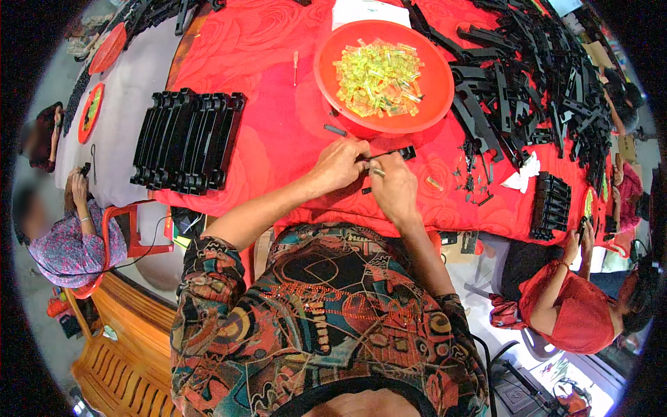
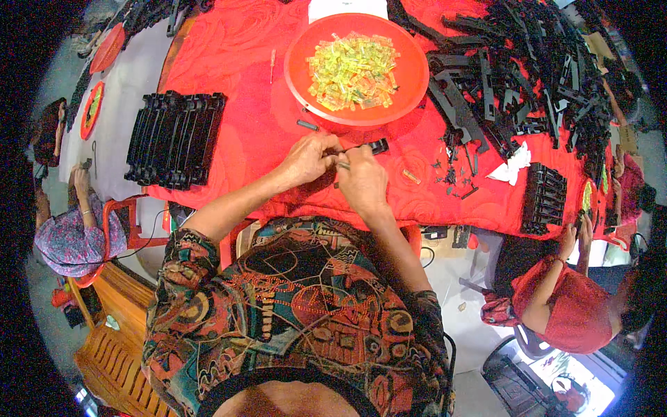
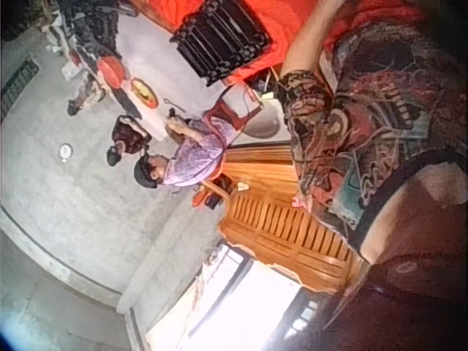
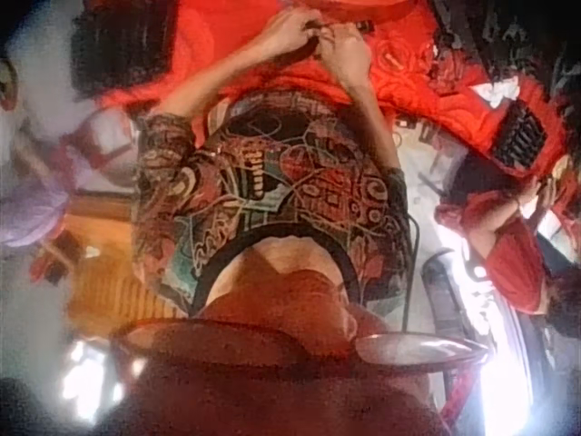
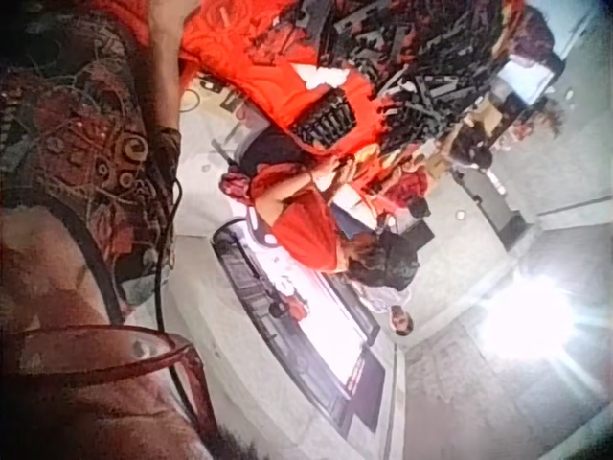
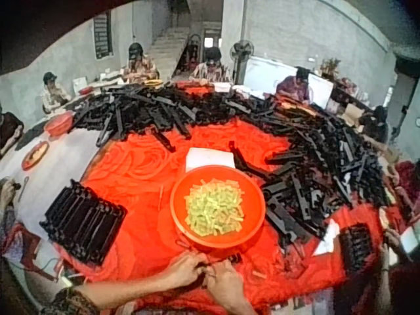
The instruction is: Assembling small components and pins into black plastic housings at a communal assembly table.
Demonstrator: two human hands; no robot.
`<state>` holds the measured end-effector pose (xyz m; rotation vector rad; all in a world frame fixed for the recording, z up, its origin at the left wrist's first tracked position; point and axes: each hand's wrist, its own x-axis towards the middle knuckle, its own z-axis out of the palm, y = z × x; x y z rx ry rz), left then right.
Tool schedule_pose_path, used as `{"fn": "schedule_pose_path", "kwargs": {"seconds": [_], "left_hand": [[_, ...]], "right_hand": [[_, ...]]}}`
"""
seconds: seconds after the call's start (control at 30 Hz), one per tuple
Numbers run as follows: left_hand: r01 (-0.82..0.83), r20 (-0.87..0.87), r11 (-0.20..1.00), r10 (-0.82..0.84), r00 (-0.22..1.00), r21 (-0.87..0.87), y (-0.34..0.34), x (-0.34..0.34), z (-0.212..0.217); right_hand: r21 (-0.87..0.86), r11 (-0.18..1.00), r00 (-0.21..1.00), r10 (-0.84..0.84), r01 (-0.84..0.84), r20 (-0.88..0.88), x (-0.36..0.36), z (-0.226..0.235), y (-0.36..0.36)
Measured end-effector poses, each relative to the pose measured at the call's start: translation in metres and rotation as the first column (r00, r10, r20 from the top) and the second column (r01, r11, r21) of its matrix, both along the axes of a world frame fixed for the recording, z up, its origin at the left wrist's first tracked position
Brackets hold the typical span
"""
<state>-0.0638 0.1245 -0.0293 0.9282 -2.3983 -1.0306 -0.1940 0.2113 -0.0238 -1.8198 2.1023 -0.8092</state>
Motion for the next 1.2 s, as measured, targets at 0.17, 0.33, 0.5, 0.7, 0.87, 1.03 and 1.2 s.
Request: {"fn": "schedule_pose_path", "kwargs": {"seconds": [0.17, 0.33, 0.5, 0.7, 0.87, 1.03, 1.2], "left_hand": [[-0.017, 0.04, 0.974, 0.009, 0.999, 0.224, -0.004, -0.002, -0.003], [-0.058, 0.047, 0.966, 0.048, 0.998, 0.253, -0.003, 0.0, 0.001], [-0.057, 0.039, 0.997, 0.055, 0.998, 0.056, 0.005, 0.005, 0.008], [-0.071, 0.184, 0.994, 0.056, 0.981, 0.078, 0.001, 0.01, 0.016], [-0.081, 0.178, 0.987, 0.055, 0.982, 0.141, -0.001, 0.01, 0.013], [-0.108, 0.184, 0.979, 0.075, 0.98, 0.173, -0.004, 0.008, 0.014], [-0.095, 0.166, 0.984, 0.07, 0.984, 0.148, -0.004, 0.008, 0.007]], "right_hand": [[-0.411, 0.91, 0.971, 0.051, 0.051, 0.233, -0.035, 0.017, 0.004], [0.079, 0.996, 0.42, -0.093, 0.051, 0.903, -0.043, 0.021, 0.011], [0.034, 0.999, 0.462, -0.049, 0.042, 0.885, -0.033, 0.024, 0.004], [-0.029, 0.998, 0.868, 0.068, -0.062, 0.491, -0.037, 0.011, 0.0], [0.101, 0.992, 0.354, -0.12, 0.072, 0.928, -0.022, 0.007, -0.004], [-0.023, 0.995, 0.242, -0.002, 0.099, 0.97, -0.003, 0.006, 0.001], [-0.052, 0.997, 0.669, 0.079, -0.061, 0.739, -0.001, 0.002, 0.007]]}}
